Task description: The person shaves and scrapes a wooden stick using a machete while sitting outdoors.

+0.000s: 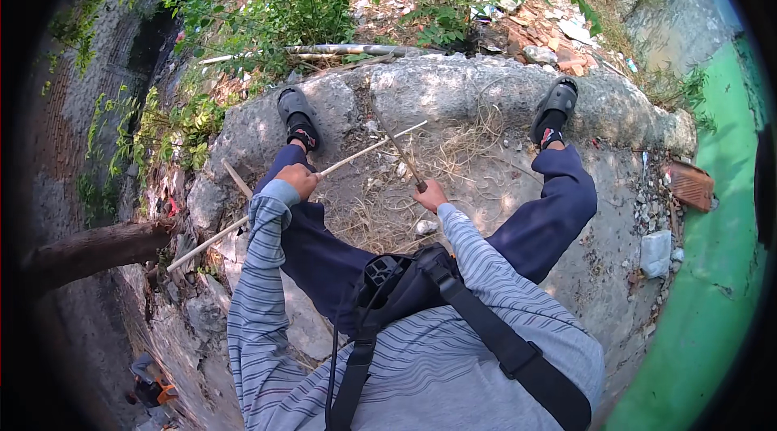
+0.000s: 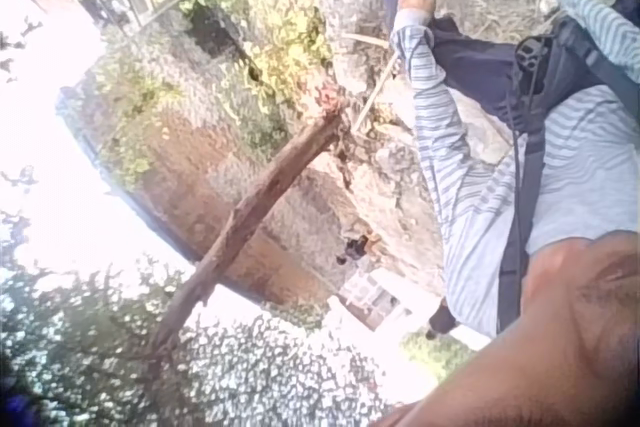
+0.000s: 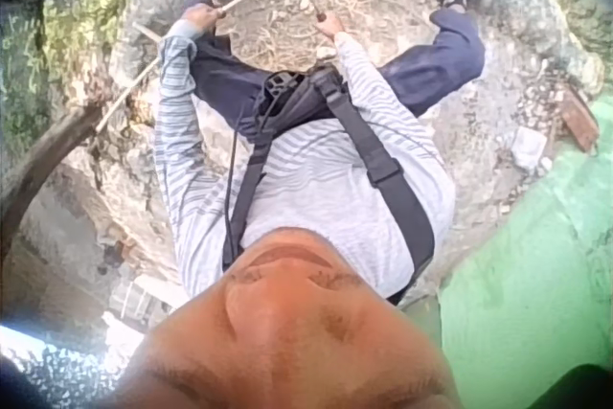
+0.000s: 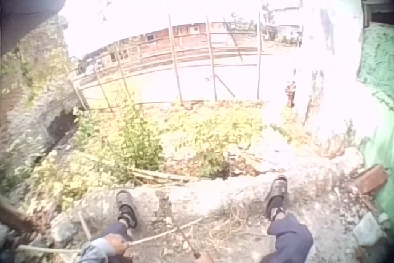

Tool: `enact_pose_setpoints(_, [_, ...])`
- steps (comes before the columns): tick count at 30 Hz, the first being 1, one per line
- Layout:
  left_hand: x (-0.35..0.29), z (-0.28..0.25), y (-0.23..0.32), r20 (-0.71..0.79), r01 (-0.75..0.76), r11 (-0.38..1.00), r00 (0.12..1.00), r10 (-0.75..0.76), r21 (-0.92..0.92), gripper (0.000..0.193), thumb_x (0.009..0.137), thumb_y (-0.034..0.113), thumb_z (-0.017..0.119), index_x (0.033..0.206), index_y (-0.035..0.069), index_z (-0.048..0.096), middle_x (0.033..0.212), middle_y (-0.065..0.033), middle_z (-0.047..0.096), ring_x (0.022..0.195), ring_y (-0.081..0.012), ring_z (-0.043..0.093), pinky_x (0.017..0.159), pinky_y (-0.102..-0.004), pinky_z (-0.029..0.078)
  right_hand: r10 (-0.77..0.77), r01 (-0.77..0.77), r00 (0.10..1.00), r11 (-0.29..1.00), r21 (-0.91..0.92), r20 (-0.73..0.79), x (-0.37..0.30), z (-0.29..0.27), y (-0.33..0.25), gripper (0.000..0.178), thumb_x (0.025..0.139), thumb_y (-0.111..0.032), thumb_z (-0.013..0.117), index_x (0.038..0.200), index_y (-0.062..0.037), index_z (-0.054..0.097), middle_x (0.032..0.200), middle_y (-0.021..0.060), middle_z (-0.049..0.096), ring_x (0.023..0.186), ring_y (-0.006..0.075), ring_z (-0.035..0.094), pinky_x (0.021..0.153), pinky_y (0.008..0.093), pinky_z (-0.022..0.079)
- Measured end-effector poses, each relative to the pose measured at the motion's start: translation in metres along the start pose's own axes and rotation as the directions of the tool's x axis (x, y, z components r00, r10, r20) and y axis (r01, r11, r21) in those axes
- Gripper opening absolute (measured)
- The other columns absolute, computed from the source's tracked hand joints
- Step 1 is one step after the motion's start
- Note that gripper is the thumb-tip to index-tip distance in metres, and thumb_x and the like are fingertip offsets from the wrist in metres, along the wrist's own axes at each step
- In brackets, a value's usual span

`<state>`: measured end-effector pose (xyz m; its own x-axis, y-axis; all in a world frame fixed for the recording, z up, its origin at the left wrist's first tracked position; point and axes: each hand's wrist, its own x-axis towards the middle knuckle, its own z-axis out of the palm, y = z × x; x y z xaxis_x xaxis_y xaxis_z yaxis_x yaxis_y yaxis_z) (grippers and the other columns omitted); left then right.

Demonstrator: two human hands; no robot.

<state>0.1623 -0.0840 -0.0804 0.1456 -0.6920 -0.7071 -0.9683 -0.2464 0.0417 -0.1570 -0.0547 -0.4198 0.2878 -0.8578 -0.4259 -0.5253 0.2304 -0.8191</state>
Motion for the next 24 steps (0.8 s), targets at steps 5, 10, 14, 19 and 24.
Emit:
enact_pose_setpoints(5, [0.008,0.017,-0.009,-0.060,-0.081,0.997,0.995,0.081,0.007,0.050,0.099,0.047,0.055,0.100,0.002,0.077,0.101,-0.0249,0.073,0.099,-0.0460,0.067,0.090,-0.0496,0.052,0.137,-0.142,0.989,0.985,0.097,0.060,0.008,-0.006,0.028,0.028,0.074,-0.027,0.074,0.075,-0.0002,0.065,0.069,0.0163,0.066,0.064,0.0281,0.062,0.065,0.0435,0.050])
enact_pose_setpoints(10, [0.009,0.010,-0.019,-0.021,-0.111,0.993,0.994,0.110,-0.036,0.049,0.100,0.045,0.054,0.102,0.002,0.077,0.101,-0.0252,0.073,0.099,-0.0452,0.068,0.093,-0.0492,0.052,0.137,-0.135,0.990,0.988,0.072,-0.024,0.007,-0.004,0.010,0.025,0.073,-0.026,0.075,0.079,-0.0026,0.069,0.071,0.0146,0.067,0.066,0.0262,0.064,0.067,0.0426,0.051])
enact_pose_setpoints(14, [0.010,0.006,-0.008,-0.014,-0.080,0.997,0.997,0.080,0.014,0.049,0.100,0.045,0.053,0.104,0.003,0.077,0.103,-0.0248,0.073,0.102,-0.0444,0.068,0.096,-0.0494,0.052,0.127,-0.126,0.992,0.992,-0.029,0.013,0.003,-0.011,0.025,0.026,0.073,-0.027,0.075,0.082,-0.0030,0.071,0.079,0.0180,0.071,0.075,0.0321,0.070,0.072,0.0444,0.053])
enact_pose_setpoints(19, [0.017,0.015,-0.031,-0.033,-0.108,0.994,0.994,0.107,-0.009,0.051,0.097,0.048,0.058,0.105,0.001,0.077,0.106,-0.0255,0.073,0.101,-0.0444,0.068,0.094,-0.0478,0.052,0.133,-0.133,0.989,0.991,0.003,-0.058,0.005,0.003,0.013,0.025,0.075,-0.026,0.074,0.073,-0.0018,0.065,0.066,0.0137,0.065,0.060,0.0248,0.062,0.061,0.0416,0.049])
enact_pose_setpoints(24, [0.017,0.000,-0.014,0.004,-0.024,0.995,1.000,0.025,-0.097,0.047,0.098,0.046,0.058,0.108,0.004,0.077,0.105,-0.0255,0.073,0.103,-0.0431,0.068,0.096,-0.0473,0.052,0.063,-0.061,0.996,0.997,0.042,-0.066,0.003,0.006,0.013,0.025,0.076,-0.023,0.073,0.071,-0.0012,0.064,0.062,0.0122,0.061,0.058,0.0218,0.059,0.060,0.0410,0.048])
